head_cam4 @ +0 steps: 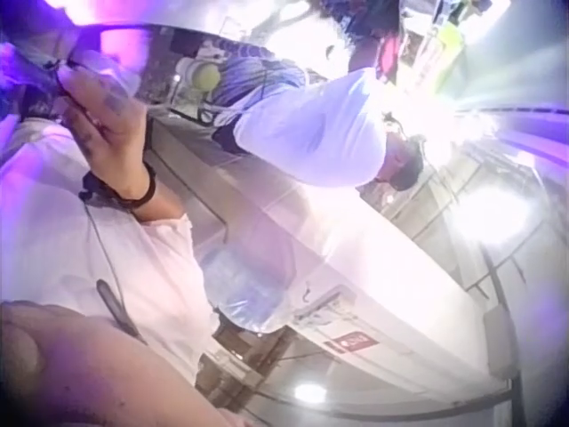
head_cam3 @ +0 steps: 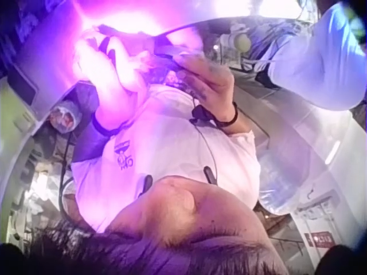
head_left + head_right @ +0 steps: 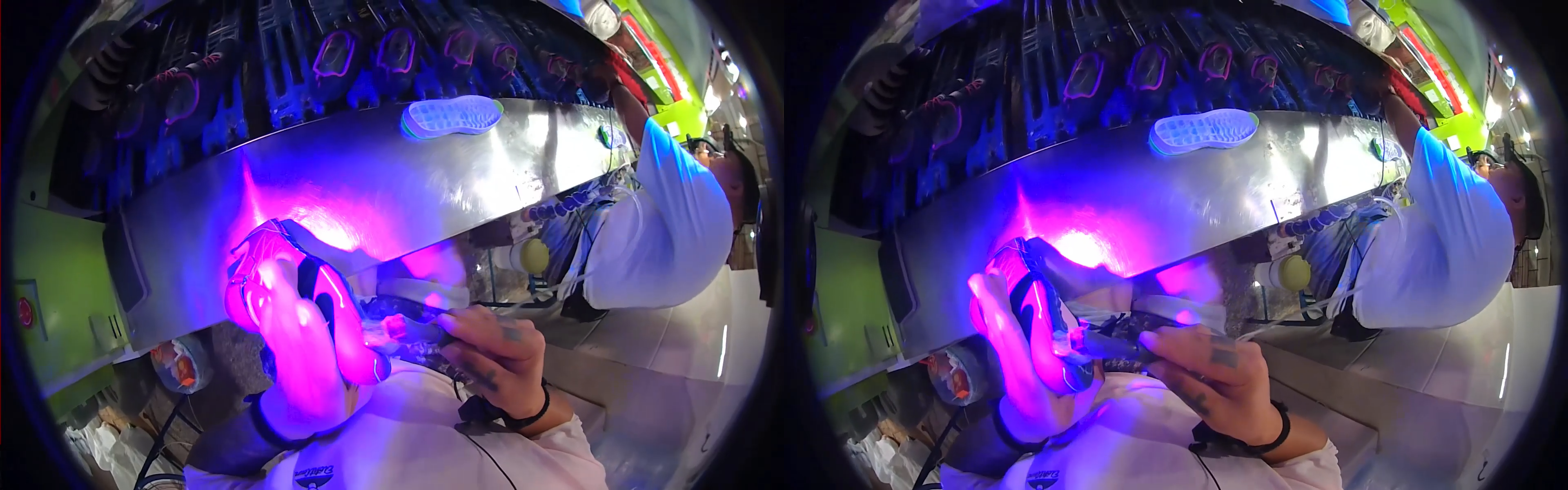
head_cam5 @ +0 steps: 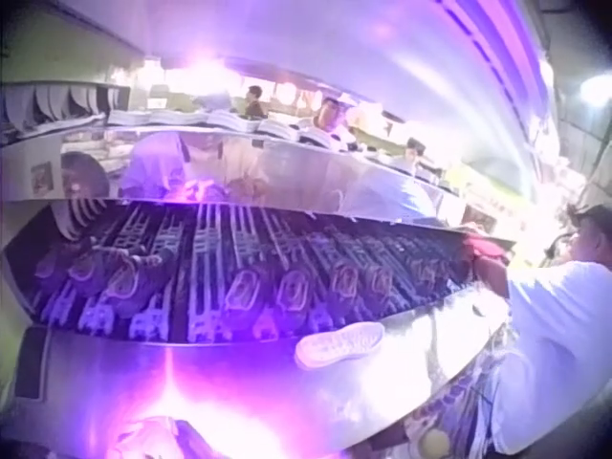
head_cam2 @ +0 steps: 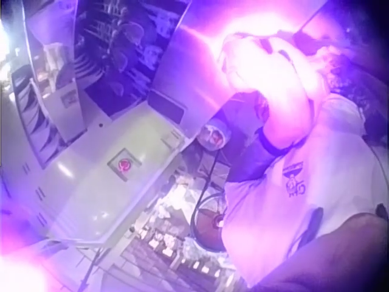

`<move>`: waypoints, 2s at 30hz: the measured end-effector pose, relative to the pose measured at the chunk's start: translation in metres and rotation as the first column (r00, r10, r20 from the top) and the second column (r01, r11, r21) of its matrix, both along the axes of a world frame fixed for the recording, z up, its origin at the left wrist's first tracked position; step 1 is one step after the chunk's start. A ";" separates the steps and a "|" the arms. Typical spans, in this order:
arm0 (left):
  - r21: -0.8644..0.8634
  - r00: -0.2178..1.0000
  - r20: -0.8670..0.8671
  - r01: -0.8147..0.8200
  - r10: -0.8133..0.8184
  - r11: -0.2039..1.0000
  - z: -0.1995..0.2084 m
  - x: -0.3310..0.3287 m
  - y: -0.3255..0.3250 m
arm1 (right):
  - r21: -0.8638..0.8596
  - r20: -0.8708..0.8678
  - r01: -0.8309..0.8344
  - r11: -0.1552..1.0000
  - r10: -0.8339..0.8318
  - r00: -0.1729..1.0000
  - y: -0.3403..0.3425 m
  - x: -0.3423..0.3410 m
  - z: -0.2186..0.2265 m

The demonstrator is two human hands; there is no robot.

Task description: Applying glue or adhesive to the seams and soles of shoes using a brush at a manufacturing conveyor belt.

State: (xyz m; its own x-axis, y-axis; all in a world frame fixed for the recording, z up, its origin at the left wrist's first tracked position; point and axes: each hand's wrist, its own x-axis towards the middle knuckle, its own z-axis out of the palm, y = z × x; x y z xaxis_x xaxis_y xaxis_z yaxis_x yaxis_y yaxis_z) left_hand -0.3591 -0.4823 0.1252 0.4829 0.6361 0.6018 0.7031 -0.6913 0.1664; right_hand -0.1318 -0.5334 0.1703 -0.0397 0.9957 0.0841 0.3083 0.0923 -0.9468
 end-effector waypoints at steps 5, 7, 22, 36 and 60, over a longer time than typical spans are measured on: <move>-0.375 0.949 0.309 0.057 0.067 0.925 0.012 0.002 0.012 | 0.207 0.094 -0.001 0.978 -0.018 0.995 0.010 0.000 -0.001; -0.253 0.973 0.227 0.088 -0.029 0.964 0.031 0.006 0.032 | 0.268 0.132 0.006 0.963 -0.043 0.990 0.019 0.002 0.000; -0.592 0.877 0.474 0.251 0.078 0.766 0.063 -0.035 0.091 | 0.453 0.082 0.034 0.891 -0.080 0.993 0.092 -0.044 -0.040; -0.786 0.887 0.460 0.425 -0.034 0.449 0.002 -0.098 0.049 | 0.222 0.073 -0.096 0.970 0.082 0.994 0.097 -0.054 0.011; -0.726 0.790 0.613 0.548 0.029 0.415 0.009 -0.103 0.026 | 0.062 -0.031 -0.027 0.998 0.029 0.999 0.047 -0.048 -0.015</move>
